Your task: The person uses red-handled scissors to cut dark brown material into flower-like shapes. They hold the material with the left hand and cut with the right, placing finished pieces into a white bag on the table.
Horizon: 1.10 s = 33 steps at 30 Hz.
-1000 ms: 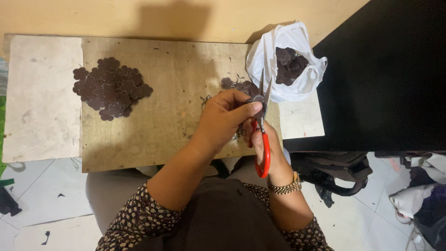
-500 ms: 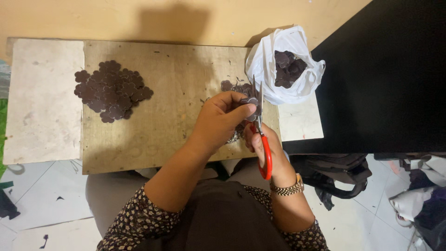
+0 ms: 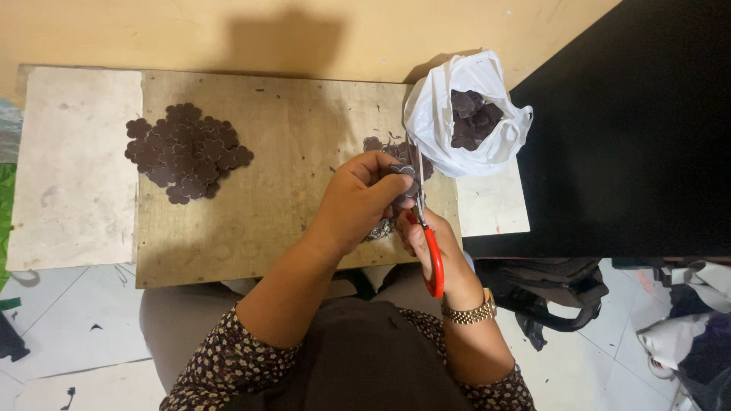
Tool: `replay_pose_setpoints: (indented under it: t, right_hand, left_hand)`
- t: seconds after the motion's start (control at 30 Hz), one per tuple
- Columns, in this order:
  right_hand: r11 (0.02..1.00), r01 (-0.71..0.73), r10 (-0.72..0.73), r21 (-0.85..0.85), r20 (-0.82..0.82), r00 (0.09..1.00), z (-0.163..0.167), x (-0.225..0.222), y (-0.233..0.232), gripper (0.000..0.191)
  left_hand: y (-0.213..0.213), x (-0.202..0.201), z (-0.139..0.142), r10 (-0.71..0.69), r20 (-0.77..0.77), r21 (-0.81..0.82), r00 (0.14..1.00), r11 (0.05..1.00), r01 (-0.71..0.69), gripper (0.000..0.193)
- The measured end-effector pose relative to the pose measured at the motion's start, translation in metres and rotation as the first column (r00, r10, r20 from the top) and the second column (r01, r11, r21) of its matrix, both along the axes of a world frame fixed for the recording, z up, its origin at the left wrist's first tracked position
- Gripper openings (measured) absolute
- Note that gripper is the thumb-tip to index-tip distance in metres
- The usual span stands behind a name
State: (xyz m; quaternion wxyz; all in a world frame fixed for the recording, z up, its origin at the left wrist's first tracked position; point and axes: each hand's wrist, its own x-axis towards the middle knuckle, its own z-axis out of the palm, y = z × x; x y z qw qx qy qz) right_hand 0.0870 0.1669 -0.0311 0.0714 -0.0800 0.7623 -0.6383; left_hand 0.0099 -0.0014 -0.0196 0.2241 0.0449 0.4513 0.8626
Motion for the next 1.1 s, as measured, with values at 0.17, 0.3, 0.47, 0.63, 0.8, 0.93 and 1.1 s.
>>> replay_pose_setpoints:
  t: [0.17,0.3,0.47,0.63,0.8,0.93,1.1]
  right_hand:
    - [1.000,0.008,-0.008,0.011,0.005,1.000,0.001,0.000,-0.002,0.071]
    - [1.000,-0.002,0.002,-0.009,0.013,1.000,-0.002,-0.001,-0.003,0.073]
    - [0.998,0.028,-0.024,-0.063,0.064,0.998,-0.012,-0.002,-0.002,0.072]
    - [0.999,0.021,-0.020,-0.048,0.018,1.000,-0.016,-0.002,0.003,0.066]
    - [0.999,0.040,-0.039,-0.032,0.015,0.999,-0.012,-0.005,0.000,0.066]
    - [0.992,-0.096,0.095,-0.079,-0.019,0.995,-0.005,-0.008,-0.004,0.070]
    - [0.988,-0.142,0.142,-0.066,-0.003,0.990,0.002,-0.008,-0.004,0.074]
  left_hand:
    - [0.001,-0.003,-0.001,0.024,-0.022,0.006,0.999,1.000,-0.024,0.007]
    - [0.000,-0.004,-0.003,0.019,-0.018,-0.003,1.000,1.000,-0.019,0.007]
    - [-0.001,-0.004,-0.004,0.022,-0.028,-0.006,0.999,1.000,-0.022,0.007]
    - [0.000,-0.005,-0.006,0.034,-0.030,0.035,0.999,0.999,-0.033,0.009]
    - [-0.003,-0.005,-0.005,0.051,-0.048,0.001,0.998,0.999,-0.051,0.010]
    - [-0.004,-0.006,-0.004,0.008,-0.036,-0.026,0.999,1.000,-0.009,0.011]
    - [-0.004,-0.006,-0.005,0.019,-0.071,-0.095,0.997,0.995,-0.026,0.013]
